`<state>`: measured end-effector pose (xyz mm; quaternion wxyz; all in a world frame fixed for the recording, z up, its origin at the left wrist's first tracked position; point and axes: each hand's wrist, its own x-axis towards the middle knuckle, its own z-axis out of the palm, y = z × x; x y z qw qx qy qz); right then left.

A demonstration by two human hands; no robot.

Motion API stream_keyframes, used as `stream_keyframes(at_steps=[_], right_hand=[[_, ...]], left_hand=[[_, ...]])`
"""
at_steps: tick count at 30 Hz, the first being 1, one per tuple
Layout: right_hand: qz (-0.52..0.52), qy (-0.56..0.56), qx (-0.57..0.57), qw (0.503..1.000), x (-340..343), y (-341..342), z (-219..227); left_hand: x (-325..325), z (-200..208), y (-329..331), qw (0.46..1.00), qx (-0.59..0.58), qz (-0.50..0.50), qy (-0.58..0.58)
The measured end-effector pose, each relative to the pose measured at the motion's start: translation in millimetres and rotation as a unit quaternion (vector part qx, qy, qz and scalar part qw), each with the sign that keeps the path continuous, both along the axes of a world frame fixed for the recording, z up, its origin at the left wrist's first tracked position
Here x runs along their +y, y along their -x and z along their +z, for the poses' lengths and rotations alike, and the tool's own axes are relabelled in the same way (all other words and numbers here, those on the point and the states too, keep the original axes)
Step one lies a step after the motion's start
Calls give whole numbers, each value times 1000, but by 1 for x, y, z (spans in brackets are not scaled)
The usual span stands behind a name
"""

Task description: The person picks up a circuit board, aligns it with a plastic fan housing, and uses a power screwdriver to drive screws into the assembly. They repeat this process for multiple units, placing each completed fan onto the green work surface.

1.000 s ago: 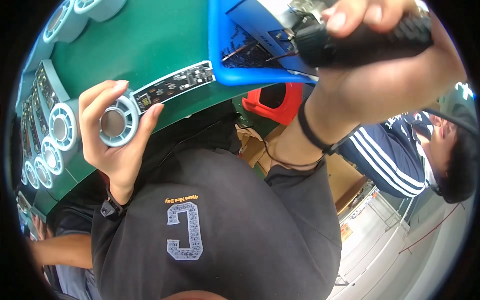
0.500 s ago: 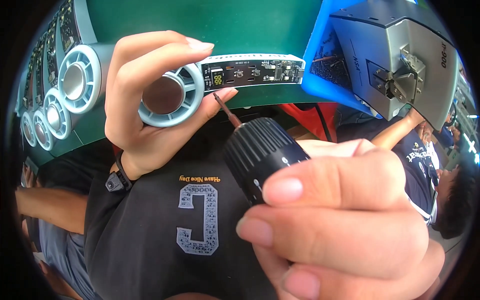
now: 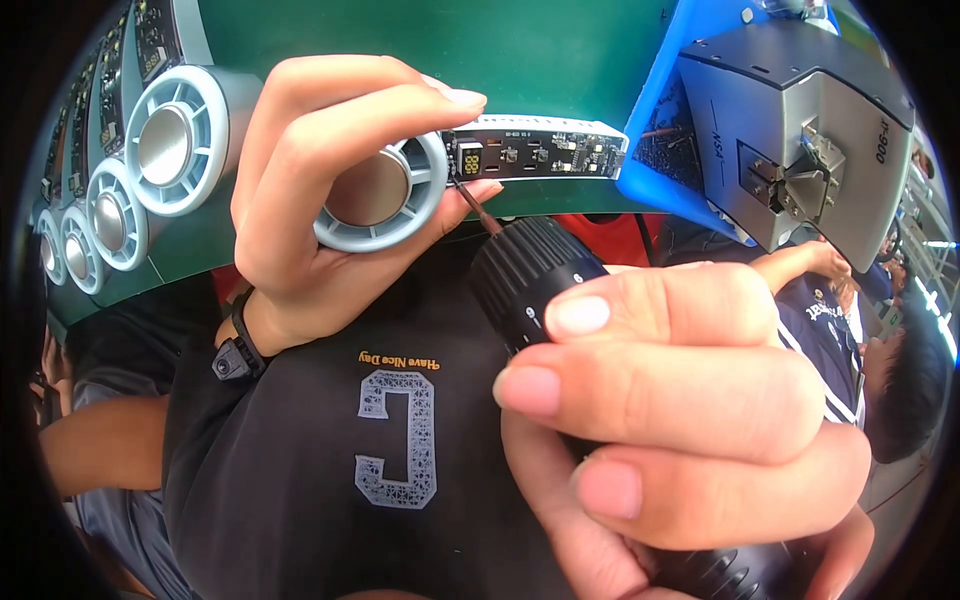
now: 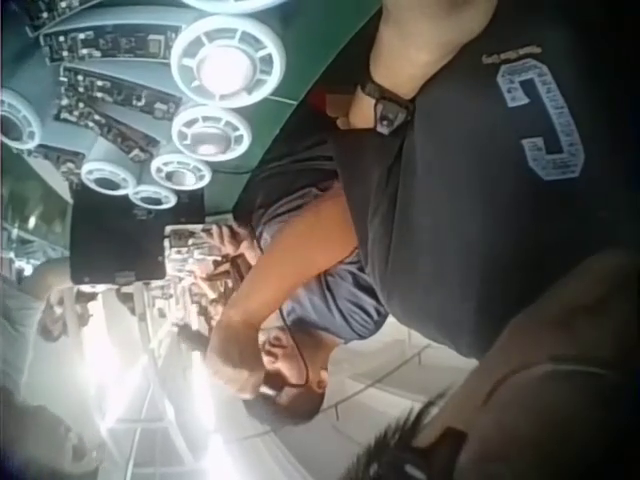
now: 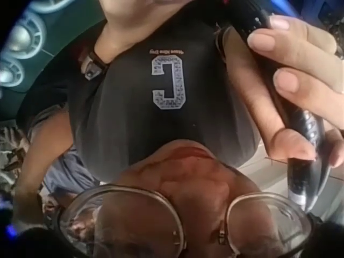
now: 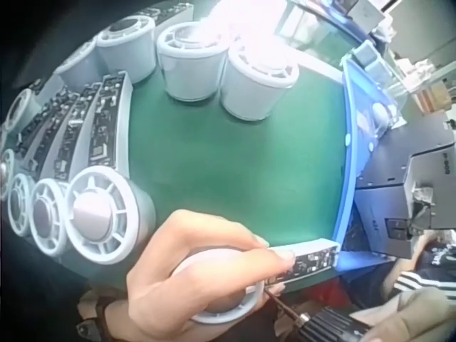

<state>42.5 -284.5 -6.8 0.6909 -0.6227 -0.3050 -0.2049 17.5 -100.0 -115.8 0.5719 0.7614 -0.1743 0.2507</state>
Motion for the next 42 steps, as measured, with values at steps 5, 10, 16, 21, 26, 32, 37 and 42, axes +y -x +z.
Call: stream_keyframes(at_steps=[5, 10, 16, 21, 26, 32, 37, 42], right_hand=[[33, 22, 1, 999, 10, 4, -9], [55, 45, 0, 998, 11, 1, -11], [90, 65, 1, 994, 1, -6, -5], [75, 63, -35, 995, 28, -10, -4], [28, -35, -72, 996, 57, -5, -30], [-71, -202, -135, 967, 36, 23, 17], [-120, -338, -148, 922, 12, 36, 21], [-141, -295, -50, 944, 3, 25, -16]], left_hand=[[-5, 0, 0, 1000, 8, 6, 8], [-2, -2, 0, 1000, 10, 8, 18], [0, -1, -1, 1000, 16, 22, 16], [3, 8, -1, 999, -1, 35, 14], [0, 24, 12, 999, 37, 26, 22], [1, 64, 28, 953, 79, 59, -286], [8, 76, -1, 896, 38, 91, -434], [13, 75, -36, 832, -7, 195, -519]])
